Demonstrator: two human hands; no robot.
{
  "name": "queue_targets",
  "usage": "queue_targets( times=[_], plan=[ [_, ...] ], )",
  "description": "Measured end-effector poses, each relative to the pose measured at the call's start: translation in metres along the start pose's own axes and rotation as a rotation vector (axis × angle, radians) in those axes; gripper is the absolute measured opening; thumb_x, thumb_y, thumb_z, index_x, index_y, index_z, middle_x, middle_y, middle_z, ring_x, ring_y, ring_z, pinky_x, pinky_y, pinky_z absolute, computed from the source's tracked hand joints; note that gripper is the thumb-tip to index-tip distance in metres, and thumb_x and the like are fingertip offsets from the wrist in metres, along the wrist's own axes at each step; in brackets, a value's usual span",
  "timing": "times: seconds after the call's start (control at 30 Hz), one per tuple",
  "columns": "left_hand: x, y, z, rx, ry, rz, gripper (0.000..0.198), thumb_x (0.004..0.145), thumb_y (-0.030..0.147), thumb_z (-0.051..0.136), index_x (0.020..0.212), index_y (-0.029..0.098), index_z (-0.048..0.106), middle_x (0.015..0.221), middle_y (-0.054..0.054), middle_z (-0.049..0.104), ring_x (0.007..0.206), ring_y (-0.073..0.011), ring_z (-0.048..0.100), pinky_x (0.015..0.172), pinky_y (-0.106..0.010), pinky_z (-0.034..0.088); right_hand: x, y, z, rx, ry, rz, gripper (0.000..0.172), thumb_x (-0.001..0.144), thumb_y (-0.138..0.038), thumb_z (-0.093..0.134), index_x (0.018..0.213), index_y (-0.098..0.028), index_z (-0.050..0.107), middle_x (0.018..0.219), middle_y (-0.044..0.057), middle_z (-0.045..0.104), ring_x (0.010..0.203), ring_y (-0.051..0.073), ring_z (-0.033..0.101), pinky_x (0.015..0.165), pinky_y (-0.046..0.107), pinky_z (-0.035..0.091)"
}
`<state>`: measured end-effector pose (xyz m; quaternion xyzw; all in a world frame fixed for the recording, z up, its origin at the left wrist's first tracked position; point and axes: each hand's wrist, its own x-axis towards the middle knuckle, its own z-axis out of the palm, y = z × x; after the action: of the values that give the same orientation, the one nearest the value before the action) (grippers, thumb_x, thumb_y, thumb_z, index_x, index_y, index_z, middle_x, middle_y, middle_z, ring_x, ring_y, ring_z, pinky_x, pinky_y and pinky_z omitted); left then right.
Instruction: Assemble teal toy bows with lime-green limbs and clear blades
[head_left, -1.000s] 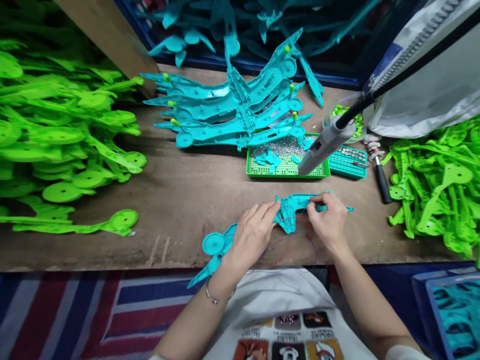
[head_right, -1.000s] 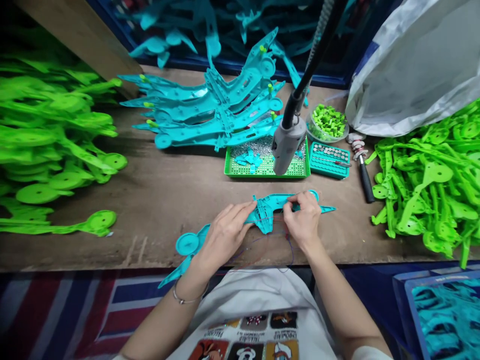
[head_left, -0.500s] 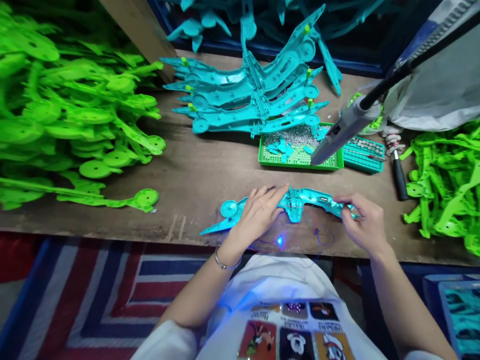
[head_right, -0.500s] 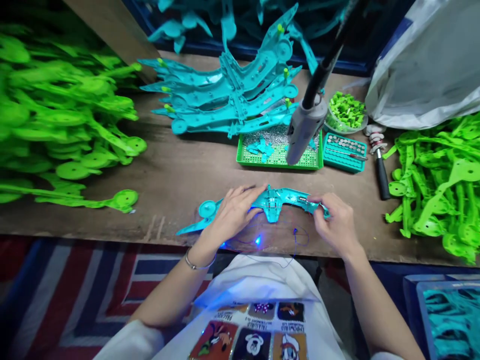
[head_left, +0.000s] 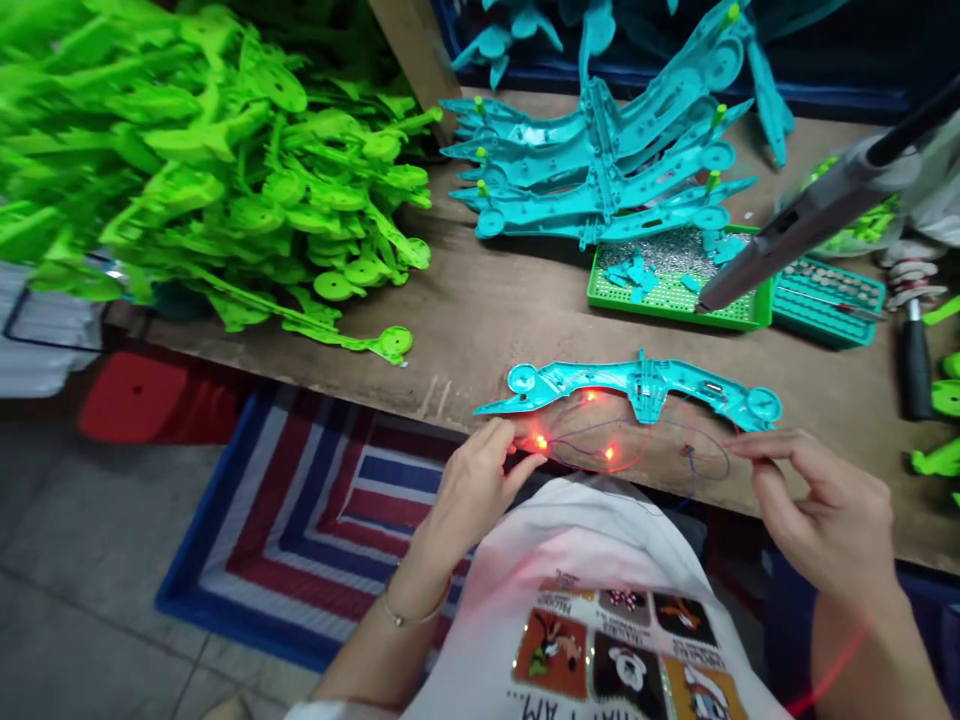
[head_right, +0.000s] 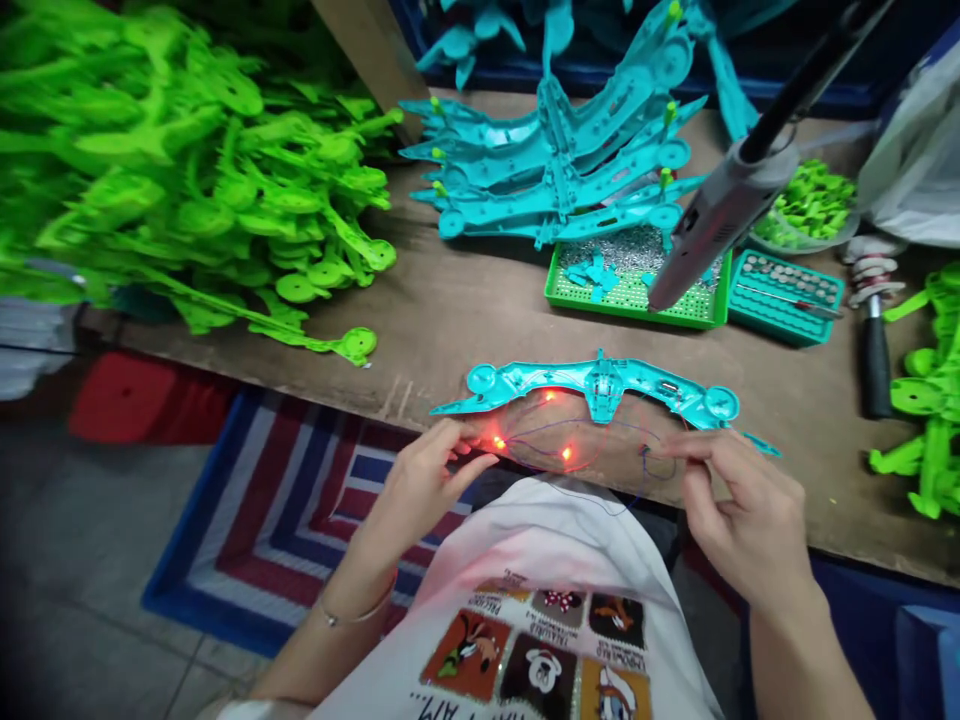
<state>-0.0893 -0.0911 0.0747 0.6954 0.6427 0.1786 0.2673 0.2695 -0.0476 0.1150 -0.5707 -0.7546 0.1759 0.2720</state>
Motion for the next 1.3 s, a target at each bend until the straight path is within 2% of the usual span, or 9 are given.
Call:
queue_targets(
  times=[0.07, 0.17, 0.27, 0.37, 0.5, 0.8, 1.0, 1.17, 1.3],
  plan=[
    [-0.001, -0.004, 0.019, -0.030, 0.059, 0.029, 0.023, 0.095, 0.034, 0.066, 0.113, 0.019, 0.061, 0.103, -0.007, 0.066, 0.094, -0.0196, 0.064, 0.085, -0.033, 0.051, 0.000, 0.015, 0.000, -0.113, -0.017, 0.085, 0.022, 0.087, -0.019, 0.053, 0.095, -0.029, 0.071, 0.090, 0.004, 0.078, 0.071, 0.023, 0.072, 0.067, 0.036, 0.051],
    [0.004, -0.010, 0.035, -0.103, 0.069, 0.043, 0.024, 0.095, 0.034, 0.065, 0.114, 0.021, 0.060, 0.104, -0.006, 0.065, 0.094, -0.0192, 0.063, 0.086, -0.033, 0.051, -0.015, 0.046, 0.002, -0.225, -0.174, 0.216, 0.018, 0.084, -0.023, 0.055, 0.087, -0.027, 0.072, 0.070, 0.002, 0.074, 0.050, 0.021, 0.063, 0.053, 0.035, 0.043],
    [0.007, -0.015, 0.042, -0.097, 0.085, 0.038, 0.022, 0.095, 0.037, 0.065, 0.110, 0.021, 0.062, 0.102, -0.005, 0.064, 0.095, -0.0198, 0.063, 0.087, -0.033, 0.050, -0.037, 0.057, 0.024, -0.055, -0.274, 0.273, 0.017, 0.085, -0.029, 0.062, 0.097, -0.026, 0.073, 0.084, 0.003, 0.076, 0.066, 0.022, 0.068, 0.062, 0.034, 0.050],
    [0.009, -0.017, 0.047, -0.059, 0.111, 0.025, 0.021, 0.095, 0.038, 0.064, 0.109, 0.021, 0.063, 0.101, -0.005, 0.065, 0.094, -0.0201, 0.063, 0.086, -0.033, 0.050, -0.047, 0.045, 0.059, 0.050, -0.120, 0.273, 0.041, 0.081, -0.043, 0.075, 0.117, -0.024, 0.071, 0.102, 0.008, 0.073, 0.091, 0.025, 0.066, 0.081, 0.041, 0.053],
    [0.011, -0.015, 0.048, -0.046, 0.108, 0.020, 0.017, 0.097, 0.036, 0.060, 0.102, 0.020, 0.066, 0.097, -0.006, 0.066, 0.095, -0.0201, 0.063, 0.086, -0.031, 0.049, -0.044, 0.031, 0.086, 0.114, -0.013, 0.273, 0.021, 0.089, -0.040, 0.069, 0.102, -0.026, 0.077, 0.095, 0.007, 0.071, 0.094, 0.025, 0.065, 0.088, 0.044, 0.051],
    [0.007, -0.004, 0.042, -0.164, 0.106, -0.079, 0.020, 0.096, 0.040, 0.060, 0.099, 0.021, 0.066, 0.093, -0.002, 0.073, 0.083, -0.0174, 0.068, 0.080, -0.029, 0.050, -0.039, 0.035, 0.087, 0.734, 0.086, 0.539, 0.021, 0.075, -0.036, 0.083, 0.088, -0.022, 0.075, 0.093, 0.006, 0.078, 0.088, 0.023, 0.075, 0.087, 0.041, 0.062],
    [0.011, -0.007, 0.047, -0.195, 0.103, -0.071, 0.020, 0.097, 0.040, 0.060, 0.097, 0.021, 0.066, 0.094, -0.002, 0.073, 0.083, -0.0169, 0.068, 0.078, -0.028, 0.049, -0.035, 0.034, 0.090, 0.838, 0.086, 0.486, 0.016, 0.074, -0.029, 0.085, 0.075, -0.021, 0.072, 0.089, 0.006, 0.078, 0.092, 0.022, 0.076, 0.090, 0.039, 0.062],
    [0.017, -0.013, 0.051, -0.264, 0.080, -0.097, 0.021, 0.095, 0.042, 0.063, 0.092, 0.021, 0.065, 0.090, -0.001, 0.071, 0.078, -0.0151, 0.066, 0.074, -0.027, 0.051, -0.034, 0.035, 0.092, 0.857, 0.081, 0.432, 0.017, 0.078, -0.028, 0.082, 0.080, -0.021, 0.066, 0.092, 0.004, 0.076, 0.092, 0.018, 0.074, 0.084, 0.033, 0.062],
    [0.021, -0.014, 0.050, -0.293, 0.079, -0.114, 0.019, 0.094, 0.041, 0.065, 0.093, 0.022, 0.065, 0.090, -0.001, 0.071, 0.077, -0.0147, 0.066, 0.072, -0.027, 0.052, -0.034, 0.041, 0.091, 0.817, -0.014, 0.365, 0.017, 0.086, -0.033, 0.075, 0.083, -0.023, 0.061, 0.095, 0.004, 0.073, 0.099, 0.017, 0.071, 0.092, 0.034, 0.058]
  ],
)
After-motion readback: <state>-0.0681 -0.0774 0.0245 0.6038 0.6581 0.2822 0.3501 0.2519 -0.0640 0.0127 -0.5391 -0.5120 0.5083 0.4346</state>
